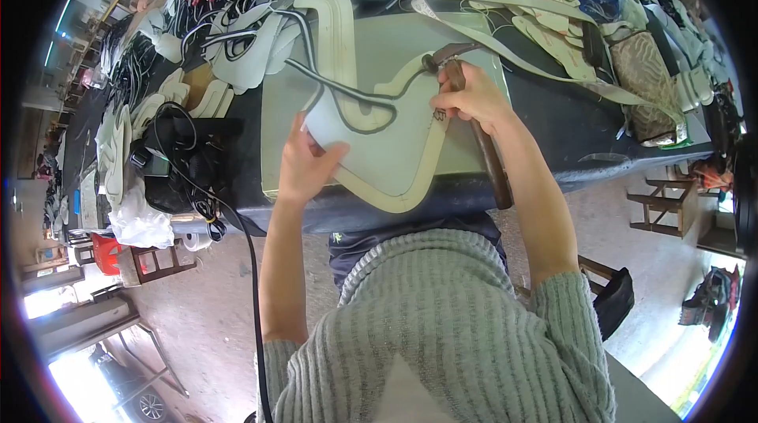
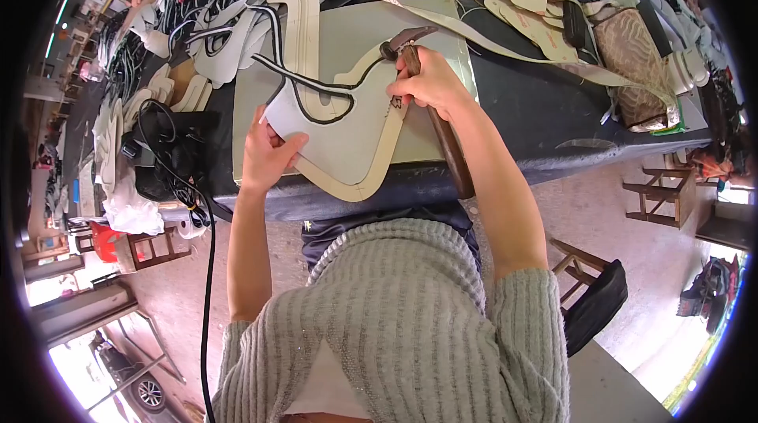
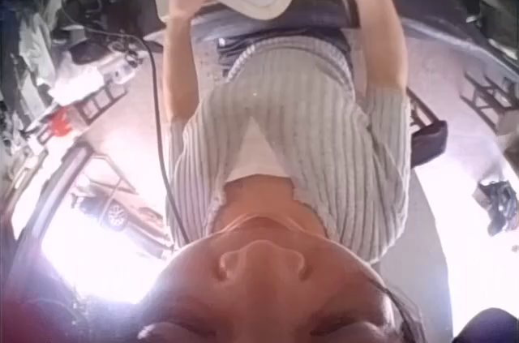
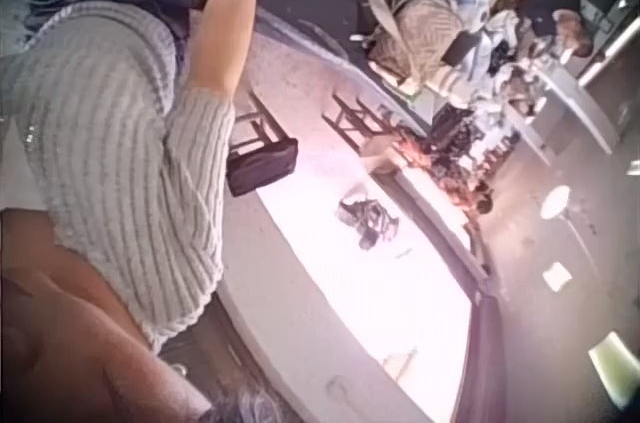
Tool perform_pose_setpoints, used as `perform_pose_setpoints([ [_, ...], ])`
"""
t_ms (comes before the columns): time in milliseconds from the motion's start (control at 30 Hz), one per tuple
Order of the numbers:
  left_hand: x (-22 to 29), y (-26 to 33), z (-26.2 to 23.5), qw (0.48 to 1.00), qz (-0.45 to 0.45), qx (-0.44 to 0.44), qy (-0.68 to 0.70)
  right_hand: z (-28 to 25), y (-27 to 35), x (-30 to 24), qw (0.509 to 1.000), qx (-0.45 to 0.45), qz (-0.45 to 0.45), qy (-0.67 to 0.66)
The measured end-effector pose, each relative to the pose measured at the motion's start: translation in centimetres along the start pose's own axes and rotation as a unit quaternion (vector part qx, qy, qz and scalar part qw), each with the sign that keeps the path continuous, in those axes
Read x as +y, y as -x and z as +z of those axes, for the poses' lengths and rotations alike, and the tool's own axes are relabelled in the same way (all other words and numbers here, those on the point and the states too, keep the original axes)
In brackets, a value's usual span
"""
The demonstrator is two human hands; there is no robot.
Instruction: The recorder uses a cobbler hammer to shape and flatten shoe upper components against a template on a workbench.
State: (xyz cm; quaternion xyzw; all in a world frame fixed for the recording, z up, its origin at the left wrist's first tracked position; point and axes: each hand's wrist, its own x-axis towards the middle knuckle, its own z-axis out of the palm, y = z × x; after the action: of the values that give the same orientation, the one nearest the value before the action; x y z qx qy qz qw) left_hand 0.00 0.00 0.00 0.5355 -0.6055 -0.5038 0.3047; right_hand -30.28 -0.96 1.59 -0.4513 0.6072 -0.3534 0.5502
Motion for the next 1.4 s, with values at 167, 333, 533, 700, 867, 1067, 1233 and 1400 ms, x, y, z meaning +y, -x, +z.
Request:
perform_pose_setpoints([
  [167,-0.8,0.2,0.6,0.989,0.101,0.067,-0.082,0.2,-0.2,-0.2,1.000,0.006,0.010,-0.013],
  [333,-0.4,0.1,0.7,0.996,0.054,0.064,-0.006,0.1,-0.1,-0.5,1.000,0.004,0.021,-0.022],
  [533,0.0,0.9,1.4,0.989,0.048,0.105,-0.096,0.2,-0.2,-0.5,0.999,0.015,0.043,-0.019],
  [700,0.4,0.7,1.2,0.994,0.007,0.091,-0.056,0.4,-0.1,-0.6,0.998,0.034,0.053,-0.026],
  [867,1.3,1.0,1.4,0.989,-0.009,0.099,-0.105,0.5,-0.4,-0.1,0.998,0.029,0.034,-0.048],
  [1067,3.3,0.6,2.9,0.874,0.166,0.249,-0.383,0.4,-0.6,0.5,0.998,0.041,0.005,-0.052],
  [1233,4.0,1.4,7.3,0.921,0.271,0.028,-0.278,0.3,-0.4,-0.2,0.998,0.032,-0.010,-0.058],
  [1400,3.1,0.9,9.5,0.889,0.210,-0.101,-0.394,-0.3,-1.0,0.1,0.998,0.033,-0.006,-0.054],
])
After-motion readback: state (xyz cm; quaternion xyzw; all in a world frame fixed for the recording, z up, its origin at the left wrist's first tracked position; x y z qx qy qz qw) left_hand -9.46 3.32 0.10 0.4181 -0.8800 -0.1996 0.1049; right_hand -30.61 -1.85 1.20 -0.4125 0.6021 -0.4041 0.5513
